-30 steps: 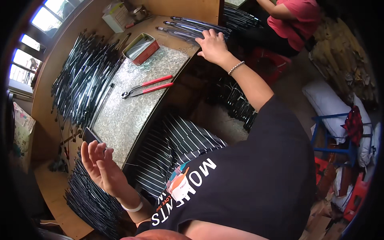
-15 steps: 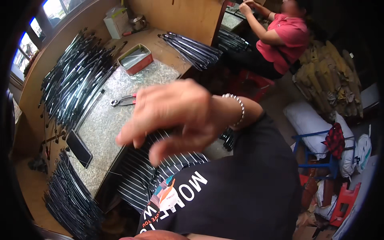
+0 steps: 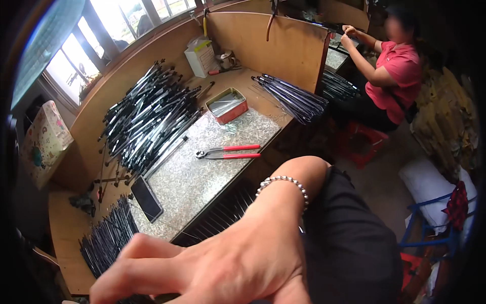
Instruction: The person threads wire through bundles of umbrella ribs, attaches the ribs around an umbrella shaft hub, and secures the wire in place using pliers.
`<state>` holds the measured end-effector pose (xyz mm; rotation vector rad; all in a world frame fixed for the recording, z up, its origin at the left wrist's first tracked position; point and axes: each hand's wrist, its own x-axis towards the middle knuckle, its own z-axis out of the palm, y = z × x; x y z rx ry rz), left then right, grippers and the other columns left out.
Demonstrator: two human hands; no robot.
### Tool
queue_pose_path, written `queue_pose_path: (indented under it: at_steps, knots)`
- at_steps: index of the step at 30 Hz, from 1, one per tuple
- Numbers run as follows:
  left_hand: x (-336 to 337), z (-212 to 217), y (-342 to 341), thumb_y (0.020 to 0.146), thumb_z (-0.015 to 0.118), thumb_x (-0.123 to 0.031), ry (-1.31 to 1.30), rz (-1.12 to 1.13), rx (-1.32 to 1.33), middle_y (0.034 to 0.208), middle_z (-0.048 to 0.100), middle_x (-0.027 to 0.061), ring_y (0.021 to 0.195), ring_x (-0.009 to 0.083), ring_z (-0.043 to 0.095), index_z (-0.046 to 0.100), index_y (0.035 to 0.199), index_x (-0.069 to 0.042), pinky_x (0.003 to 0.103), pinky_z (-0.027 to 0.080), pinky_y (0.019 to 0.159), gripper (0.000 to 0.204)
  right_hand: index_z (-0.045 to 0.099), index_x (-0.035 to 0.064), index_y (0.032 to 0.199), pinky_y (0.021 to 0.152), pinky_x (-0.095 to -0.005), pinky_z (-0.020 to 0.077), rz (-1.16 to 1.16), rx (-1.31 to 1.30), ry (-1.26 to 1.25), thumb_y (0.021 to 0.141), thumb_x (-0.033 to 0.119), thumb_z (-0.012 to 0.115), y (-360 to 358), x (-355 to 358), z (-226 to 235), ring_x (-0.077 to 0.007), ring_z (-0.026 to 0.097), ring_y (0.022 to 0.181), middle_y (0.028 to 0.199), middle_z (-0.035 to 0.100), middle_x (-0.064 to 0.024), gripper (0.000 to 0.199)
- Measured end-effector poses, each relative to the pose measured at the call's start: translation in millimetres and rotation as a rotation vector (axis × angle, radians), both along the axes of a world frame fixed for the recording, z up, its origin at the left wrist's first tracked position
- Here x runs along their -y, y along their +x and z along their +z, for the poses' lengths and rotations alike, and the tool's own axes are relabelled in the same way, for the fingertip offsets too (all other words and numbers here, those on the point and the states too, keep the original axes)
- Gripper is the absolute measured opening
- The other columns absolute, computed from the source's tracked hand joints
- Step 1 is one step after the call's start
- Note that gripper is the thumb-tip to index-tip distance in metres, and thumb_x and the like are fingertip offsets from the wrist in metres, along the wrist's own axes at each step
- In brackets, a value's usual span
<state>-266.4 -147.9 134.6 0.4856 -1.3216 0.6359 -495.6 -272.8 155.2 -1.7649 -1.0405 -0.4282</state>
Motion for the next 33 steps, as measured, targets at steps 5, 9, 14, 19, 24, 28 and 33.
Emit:
queue_pose_path:
  at_steps: [5, 9, 14, 19, 24, 28, 33]
  knots:
    - [1, -4, 6, 0.094, 0.037, -0.033, -0.045, 0.035, -0.013, 0.112, 0.044, 0.0196, 0.100, 0.0242, 0.048, 0.043, 0.116, 0.005, 0.035, 0.046, 0.080, 0.044, 0.045, -0.0043, 0.125, 0.091, -0.0443, 0.0304, -0.029, -0.039, 0.020, 0.071, 0.078, 0.030, 1, -4, -5, -0.0341, 0.038, 0.110, 0.127, 0.038, -0.0290, 0.100]
    - [-5, 15, 17, 0.094, 0.037, -0.032, -0.108, 0.072, 0.058, 0.110, 0.044, 0.0192, 0.098, 0.0241, 0.049, 0.044, 0.115, 0.005, 0.035, 0.046, 0.079, 0.043, 0.044, -0.0034, 0.126, 0.094, -0.0442, 0.0266, -0.039, 0.012, 0.011, 0.071, 0.079, 0.027, 10, -13, -7, -0.0338, 0.037, 0.112, 0.128, 0.038, -0.0296, 0.100]
    - [-19, 36, 31, 0.094, 0.037, -0.031, -0.175, 0.134, 0.141, 0.108, 0.045, 0.0186, 0.096, 0.0240, 0.049, 0.044, 0.114, 0.005, 0.035, 0.047, 0.078, 0.041, 0.032, -0.0040, 0.132, 0.099, -0.0410, 0.0207, -0.087, 0.086, 0.098, 0.069, 0.080, 0.030, 33, -28, -21, -0.0296, 0.037, 0.113, 0.129, 0.039, -0.0240, 0.105]
    - [-27, 45, 33, 0.094, 0.037, -0.030, -0.230, 0.174, 0.175, 0.106, 0.046, 0.0180, 0.094, 0.0239, 0.049, 0.045, 0.113, 0.004, 0.035, 0.047, 0.077, 0.040, 0.034, 0.0002, 0.134, 0.099, -0.0411, 0.0246, -0.652, -0.139, -0.007, 0.075, 0.074, 0.032, 56, 7, -84, -0.0286, 0.038, 0.112, 0.124, 0.048, -0.0141, 0.094]
    - [-36, 63, 36, 0.094, 0.037, -0.029, -0.314, 0.204, 0.237, 0.103, 0.046, 0.0175, 0.092, 0.0237, 0.050, 0.045, 0.112, 0.004, 0.035, 0.047, 0.075, 0.038, 0.051, 0.0043, 0.119, 0.097, -0.0425, 0.0286, -1.363, -0.127, -0.270, 0.086, 0.051, 0.046, 76, 62, -194, -0.0323, 0.038, 0.108, 0.117, 0.049, -0.0155, 0.058]
    - [-47, 85, 38, 0.094, 0.037, -0.028, -0.397, 0.228, 0.309, 0.102, 0.047, 0.0170, 0.090, 0.0237, 0.050, 0.045, 0.112, 0.004, 0.035, 0.047, 0.074, 0.037, 0.057, 0.0080, 0.110, 0.096, -0.0413, 0.0306, -1.686, -0.048, -0.323, 0.081, 0.037, 0.061, 86, 66, -239, -0.0317, 0.039, 0.106, 0.111, 0.051, -0.0131, 0.042]
    - [-63, 99, 39, 0.094, 0.038, -0.027, -0.493, 0.286, 0.366, 0.099, 0.048, 0.0165, 0.088, 0.0235, 0.050, 0.046, 0.111, 0.004, 0.035, 0.047, 0.073, 0.036, 0.061, 0.0085, 0.100, 0.094, -0.0410, 0.0314, -1.679, -0.005, -0.369, 0.079, 0.035, 0.062, 91, 55, -240, -0.0310, 0.039, 0.105, 0.108, 0.051, -0.0122, 0.034]
